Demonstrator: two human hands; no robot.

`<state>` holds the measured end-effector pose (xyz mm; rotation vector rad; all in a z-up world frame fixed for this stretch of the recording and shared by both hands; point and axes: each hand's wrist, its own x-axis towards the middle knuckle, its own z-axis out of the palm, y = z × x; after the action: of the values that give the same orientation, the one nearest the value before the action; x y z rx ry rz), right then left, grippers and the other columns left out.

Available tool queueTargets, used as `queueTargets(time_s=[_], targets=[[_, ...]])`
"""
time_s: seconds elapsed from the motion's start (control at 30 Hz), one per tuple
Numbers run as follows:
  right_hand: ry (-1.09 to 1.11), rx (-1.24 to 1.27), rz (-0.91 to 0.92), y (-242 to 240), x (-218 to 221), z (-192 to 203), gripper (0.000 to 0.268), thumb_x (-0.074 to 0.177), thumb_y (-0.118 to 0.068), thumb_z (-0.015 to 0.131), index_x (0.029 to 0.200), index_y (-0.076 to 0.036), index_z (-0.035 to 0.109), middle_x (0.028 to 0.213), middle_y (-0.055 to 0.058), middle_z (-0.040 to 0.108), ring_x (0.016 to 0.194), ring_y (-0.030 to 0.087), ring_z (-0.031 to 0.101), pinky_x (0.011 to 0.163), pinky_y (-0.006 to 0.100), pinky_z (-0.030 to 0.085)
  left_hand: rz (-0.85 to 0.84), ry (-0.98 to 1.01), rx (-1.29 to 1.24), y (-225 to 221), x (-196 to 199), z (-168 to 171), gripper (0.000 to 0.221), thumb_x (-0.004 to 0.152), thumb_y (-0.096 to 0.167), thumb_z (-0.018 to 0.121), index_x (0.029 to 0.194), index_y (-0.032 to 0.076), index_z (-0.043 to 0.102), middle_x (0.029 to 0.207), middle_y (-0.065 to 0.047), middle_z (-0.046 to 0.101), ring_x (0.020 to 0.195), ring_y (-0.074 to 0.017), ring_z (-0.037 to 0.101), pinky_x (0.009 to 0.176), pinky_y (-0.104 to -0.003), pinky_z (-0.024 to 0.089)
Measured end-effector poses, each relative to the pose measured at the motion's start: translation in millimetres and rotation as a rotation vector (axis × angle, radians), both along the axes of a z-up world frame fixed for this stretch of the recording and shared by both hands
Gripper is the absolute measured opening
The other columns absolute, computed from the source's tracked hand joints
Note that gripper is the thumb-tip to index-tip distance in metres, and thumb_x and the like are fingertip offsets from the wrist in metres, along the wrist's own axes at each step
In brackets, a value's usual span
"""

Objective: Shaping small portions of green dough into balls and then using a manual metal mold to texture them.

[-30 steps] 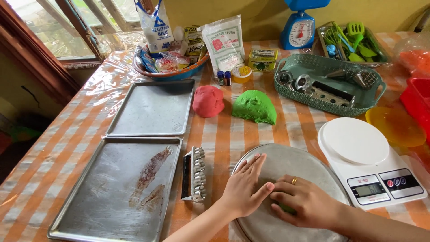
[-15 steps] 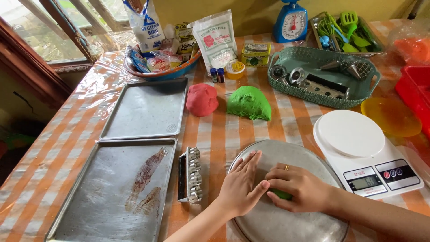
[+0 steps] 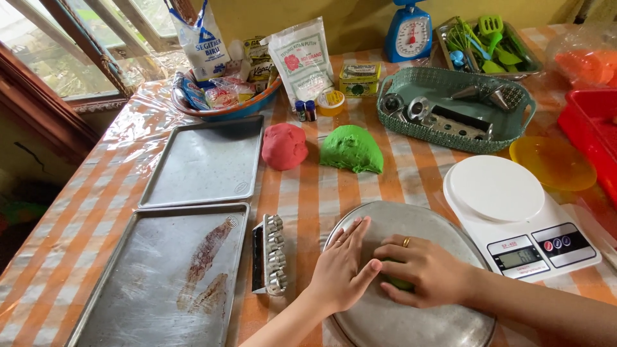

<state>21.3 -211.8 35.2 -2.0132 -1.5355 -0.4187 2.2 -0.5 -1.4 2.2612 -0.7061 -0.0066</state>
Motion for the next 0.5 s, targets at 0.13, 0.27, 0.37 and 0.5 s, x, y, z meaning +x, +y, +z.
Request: queueTargets(time_s=[0.13, 0.27, 0.37, 0.5], targets=[[0.052, 0.019, -0.030, -3.5, 0.7, -5.0, 0.014, 0.097, -0.020, 0.063, 0.099, -0.007, 0.067, 0.098, 0.010, 0.066, 0.086, 0.032, 0.066, 0.077, 0.037, 0.057, -0.007, 0.016, 0.011, -0.5, 0.1, 0.9, 0.102, 0.096, 0.076, 0.009, 0.160, -0.003, 0.017, 0.167, -0.018, 0.030, 0.158, -0.0288, 0.018, 0.125, -0.044, 0.011], [-0.048, 0.063, 0.039, 1.9, -1.9, 4.0, 0.012, 0.100, -0.014, 0.060, 0.101, -0.002, 0.060, 0.093, 0.010, 0.064, 0.082, 0.030, 0.062, 0.074, 0.038, 0.057, 0.003, 0.034, -0.004, -0.5, -1.4, 3.5, 0.101, 0.095, 0.077, 0.010, 0.161, 0.001, 0.017, 0.167, -0.016, 0.030, 0.158, -0.0275, 0.018, 0.126, -0.043, 0.010], [-0.046, 0.067, 0.022, 1.7, -1.0, 0.5, 0.012, 0.099, -0.014, 0.061, 0.101, -0.002, 0.062, 0.092, 0.010, 0.064, 0.081, 0.029, 0.062, 0.072, 0.036, 0.056, 0.001, 0.040, -0.001, -0.5, -1.2, 4.9, 0.103, 0.094, 0.078, 0.008, 0.160, -0.001, 0.016, 0.167, -0.017, 0.030, 0.158, -0.0274, 0.018, 0.126, -0.042, 0.010], [-0.051, 0.062, 0.043, -2.3, -1.0, 4.5, 0.013, 0.101, -0.014, 0.058, 0.097, -0.002, 0.062, 0.092, 0.011, 0.061, 0.080, 0.029, 0.060, 0.073, 0.037, 0.055, -0.006, 0.032, 0.004, -0.2, -0.6, 2.2, 0.101, 0.095, 0.077, 0.009, 0.161, 0.001, 0.016, 0.168, -0.016, 0.029, 0.158, -0.0264, 0.017, 0.126, -0.041, 0.009]])
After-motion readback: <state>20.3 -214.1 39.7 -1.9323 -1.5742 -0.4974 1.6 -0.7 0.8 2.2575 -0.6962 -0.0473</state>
